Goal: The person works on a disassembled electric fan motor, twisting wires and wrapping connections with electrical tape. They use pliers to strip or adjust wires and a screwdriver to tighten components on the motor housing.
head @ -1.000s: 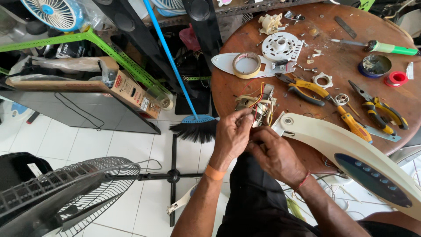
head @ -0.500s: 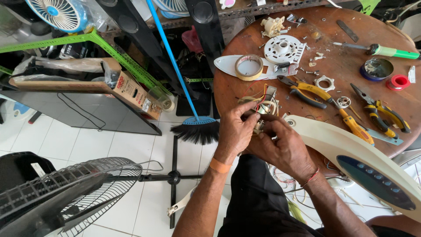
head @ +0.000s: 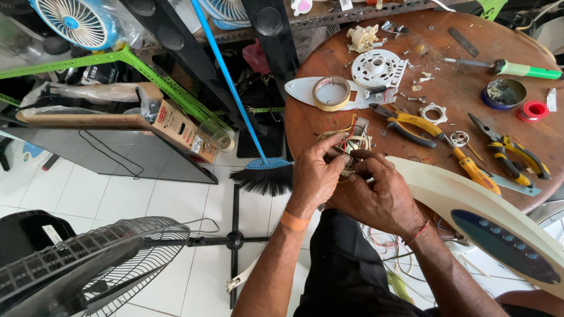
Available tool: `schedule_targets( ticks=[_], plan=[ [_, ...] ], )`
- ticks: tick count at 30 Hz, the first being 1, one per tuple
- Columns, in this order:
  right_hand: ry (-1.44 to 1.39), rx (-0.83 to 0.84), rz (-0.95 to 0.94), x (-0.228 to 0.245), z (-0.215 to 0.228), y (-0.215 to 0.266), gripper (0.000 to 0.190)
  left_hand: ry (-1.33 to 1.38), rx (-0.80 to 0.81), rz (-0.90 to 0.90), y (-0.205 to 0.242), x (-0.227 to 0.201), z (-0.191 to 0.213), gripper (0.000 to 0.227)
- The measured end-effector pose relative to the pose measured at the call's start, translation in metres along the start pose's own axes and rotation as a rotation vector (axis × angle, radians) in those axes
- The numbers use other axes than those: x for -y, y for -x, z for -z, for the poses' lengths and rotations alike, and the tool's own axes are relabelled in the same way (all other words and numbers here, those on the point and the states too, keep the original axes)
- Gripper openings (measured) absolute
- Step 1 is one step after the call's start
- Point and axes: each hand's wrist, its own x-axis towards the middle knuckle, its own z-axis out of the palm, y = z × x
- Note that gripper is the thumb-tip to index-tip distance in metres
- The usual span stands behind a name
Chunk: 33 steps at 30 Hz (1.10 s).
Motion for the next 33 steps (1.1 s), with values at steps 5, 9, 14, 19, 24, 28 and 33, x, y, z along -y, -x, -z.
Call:
schedule_targets(
  ticks=[5,9,14,19,24,28,33],
  plan=[
    [-0.024,-0.005,-0.002,-0.002,0.001,-0.001,0.014,-0.085,0.02,-0.017,-0.005,-0.005,0.004,0.047],
    [-0.027,-0.007,-0.007,-0.003,0.002,-0.001,0.014,-0.113,0.014,-0.015,-0.009,-0.005,0.004,0.046],
    [-0.048,-0.006,-0.024,-0.003,0.004,0.0,0.014,-0.292,0.025,-0.005,-0.012,-0.012,0.004,0.039],
    [-0.109,0.004,-0.048,0.008,0.008,-0.008,0.012,-0.397,0.043,0.009,-0.016,-0.015,0.002,0.033],
    [-0.507,0.006,-0.23,0.033,0.012,-0.017,0.011,-0.39,0.043,0.066,-0.03,-0.006,-0.008,0.034],
    [-0.684,-0.052,-0.273,0.028,0.006,-0.019,0.008,-0.381,0.044,0.077,-0.04,0.002,-0.011,0.032],
    [-0.815,-0.072,-0.277,0.017,0.001,-0.012,0.008,-0.44,0.018,0.018,-0.037,-0.002,-0.01,0.03]
  ],
)
